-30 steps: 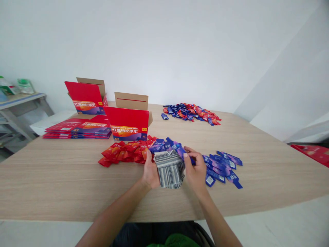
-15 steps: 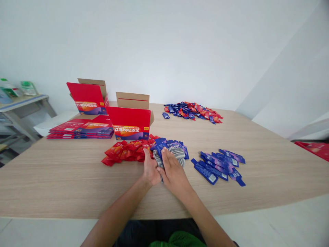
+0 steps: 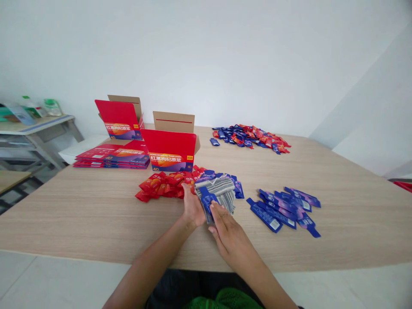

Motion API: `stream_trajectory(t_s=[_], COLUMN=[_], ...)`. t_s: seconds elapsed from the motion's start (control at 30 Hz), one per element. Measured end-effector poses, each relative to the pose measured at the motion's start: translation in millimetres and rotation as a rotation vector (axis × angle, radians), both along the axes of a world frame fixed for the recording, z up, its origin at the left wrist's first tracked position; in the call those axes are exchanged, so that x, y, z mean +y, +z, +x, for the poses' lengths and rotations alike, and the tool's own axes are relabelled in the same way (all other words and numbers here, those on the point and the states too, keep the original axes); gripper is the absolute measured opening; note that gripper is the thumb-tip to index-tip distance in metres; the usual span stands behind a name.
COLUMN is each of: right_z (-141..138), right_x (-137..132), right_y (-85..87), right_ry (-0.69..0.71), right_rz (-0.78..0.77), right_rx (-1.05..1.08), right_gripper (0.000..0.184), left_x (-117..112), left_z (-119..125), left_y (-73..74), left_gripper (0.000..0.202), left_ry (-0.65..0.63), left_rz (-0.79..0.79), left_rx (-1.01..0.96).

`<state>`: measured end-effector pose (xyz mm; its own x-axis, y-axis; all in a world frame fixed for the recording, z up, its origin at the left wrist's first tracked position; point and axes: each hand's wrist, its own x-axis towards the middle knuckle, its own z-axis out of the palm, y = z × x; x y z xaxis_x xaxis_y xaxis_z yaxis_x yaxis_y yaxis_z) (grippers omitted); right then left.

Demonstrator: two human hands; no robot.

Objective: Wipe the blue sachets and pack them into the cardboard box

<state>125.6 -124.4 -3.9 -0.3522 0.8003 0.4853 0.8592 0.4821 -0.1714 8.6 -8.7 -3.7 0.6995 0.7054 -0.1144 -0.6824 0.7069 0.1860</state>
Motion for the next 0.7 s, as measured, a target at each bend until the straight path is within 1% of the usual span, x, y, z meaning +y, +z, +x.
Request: stream_trajectory(t_s=[0.1, 0.2, 0.27, 0.37, 0.43, 0.5, 0.6, 0.7], right_z=[-2.5, -4.7, -5.5, -6.9, -9.0, -12.3, -18.7, -24.0], right_x=[-2.2, 4.8, 11.9, 23.4, 30.6, 36.4, 40.1, 36.2], right_y=[1.8, 6.0, 10.2, 18.1, 23.5, 27.7, 29.2, 24.4], right_ry=[-0.033, -0.051, -0.030, 0.005, -0.018, -0.067, -0.095, -0.096], right_rz=[0.003, 0.007, 0.000, -0.034, -0.055, -0.060, -0.050, -0.040], right_rx=[0.003, 0.009, 0.003, -0.030, -0.057, -0.069, -0.060, -0.051], right_gripper=[0.059, 0.049, 0.049, 0.064, 0.079, 0.089, 0.092, 0.091], left_x=[-4.5, -10.0, -12.4, -13.3, -13.0, -12.0, -9.2, -6.4], left_z=[0.7, 0.4, 0.6, 2.1, 2.8, 2.0, -2.3, -6.7], left_y=[0.9, 3.6, 5.3, 7.7, 9.5, 11.0, 11.8, 11.2], left_gripper=[0.115, 0.112, 0.109, 0.104, 0.104, 0.105, 0.102, 0.105], left_ry=[-0.050, -0.123, -0.136, -0.128, -0.141, -0.158, -0.134, -0.093], left_rz=[0.033, 0.059, 0.056, 0.030, 0.000, -0.037, -0.047, -0.028], left_rx=[-0.025, -0.068, -0.071, -0.060, -0.060, -0.057, -0.043, -0.015])
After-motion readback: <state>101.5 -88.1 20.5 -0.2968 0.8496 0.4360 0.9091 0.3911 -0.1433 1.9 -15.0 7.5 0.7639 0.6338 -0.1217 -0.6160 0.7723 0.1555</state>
